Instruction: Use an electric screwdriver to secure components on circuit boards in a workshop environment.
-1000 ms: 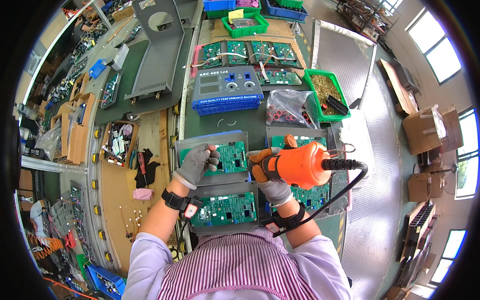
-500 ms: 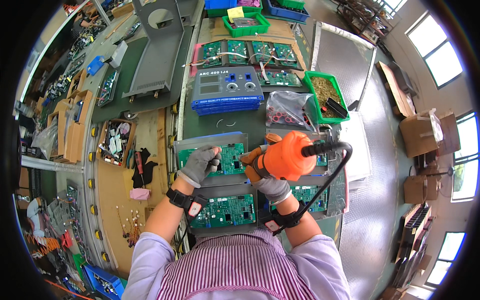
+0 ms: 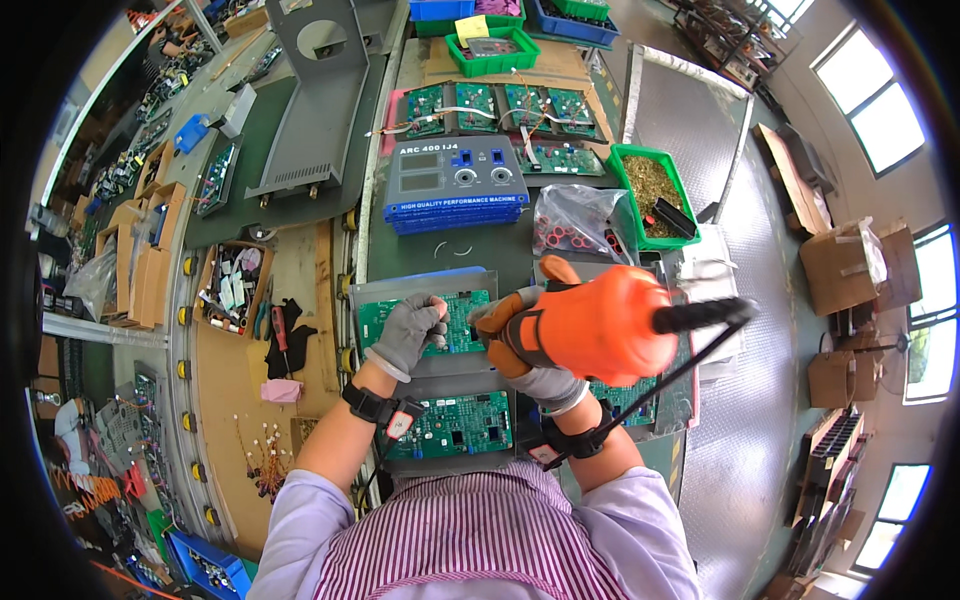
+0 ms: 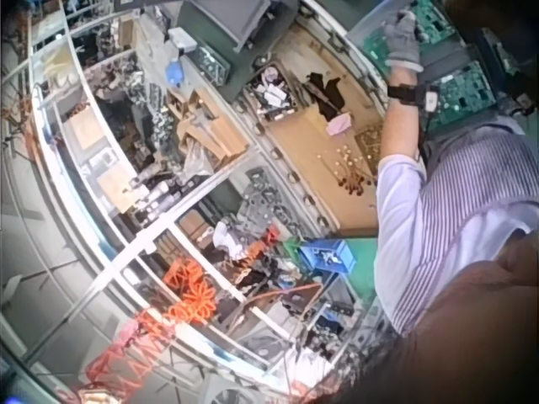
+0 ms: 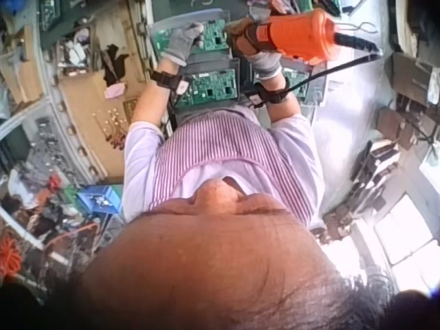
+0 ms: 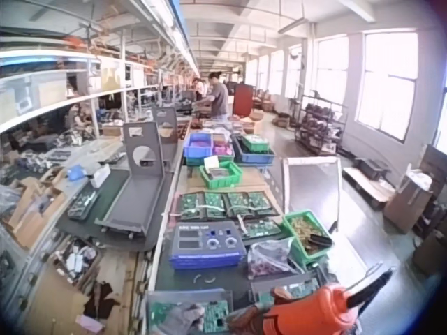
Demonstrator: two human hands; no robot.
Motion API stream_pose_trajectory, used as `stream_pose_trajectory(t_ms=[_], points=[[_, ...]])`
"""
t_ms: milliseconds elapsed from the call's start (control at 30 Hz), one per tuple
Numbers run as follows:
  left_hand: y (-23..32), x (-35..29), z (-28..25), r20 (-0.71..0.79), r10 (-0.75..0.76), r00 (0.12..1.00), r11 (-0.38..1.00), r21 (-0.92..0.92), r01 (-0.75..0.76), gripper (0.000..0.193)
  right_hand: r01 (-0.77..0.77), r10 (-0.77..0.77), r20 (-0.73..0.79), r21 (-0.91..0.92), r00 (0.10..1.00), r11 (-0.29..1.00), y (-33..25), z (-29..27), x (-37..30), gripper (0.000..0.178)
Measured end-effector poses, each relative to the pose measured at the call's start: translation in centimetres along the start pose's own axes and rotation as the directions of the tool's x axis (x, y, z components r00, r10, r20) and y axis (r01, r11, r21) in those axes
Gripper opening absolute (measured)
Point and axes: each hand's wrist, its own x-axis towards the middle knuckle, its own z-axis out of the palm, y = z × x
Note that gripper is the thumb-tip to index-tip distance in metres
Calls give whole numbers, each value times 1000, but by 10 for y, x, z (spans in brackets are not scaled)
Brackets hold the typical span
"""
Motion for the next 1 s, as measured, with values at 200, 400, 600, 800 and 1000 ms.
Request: stream_pose_trajectory(t_ms=[200,400,600,800,1000], points=[[7,-20,16,73,-63,995,996,-64,67,18,173,-116,-187,323,976,930,-16,16,14,27],[5,-28,17,122,-83,989,978,-183,104,20,95,-76,-68,364,995,926,-8,13,11,27],[-1,-29,13,197,-87,977,938,-313,147,26,63,-65,-12,449,998,891,-1,6,18,29],[18,-28,30,177,-142,974,987,-48,153,31,24,33,-126,427,992,904,6,13,12,31],[-1,-21,25,17,-136,991,946,-296,135,27,107,-121,-3,489,993,866,4,10,19,32]])
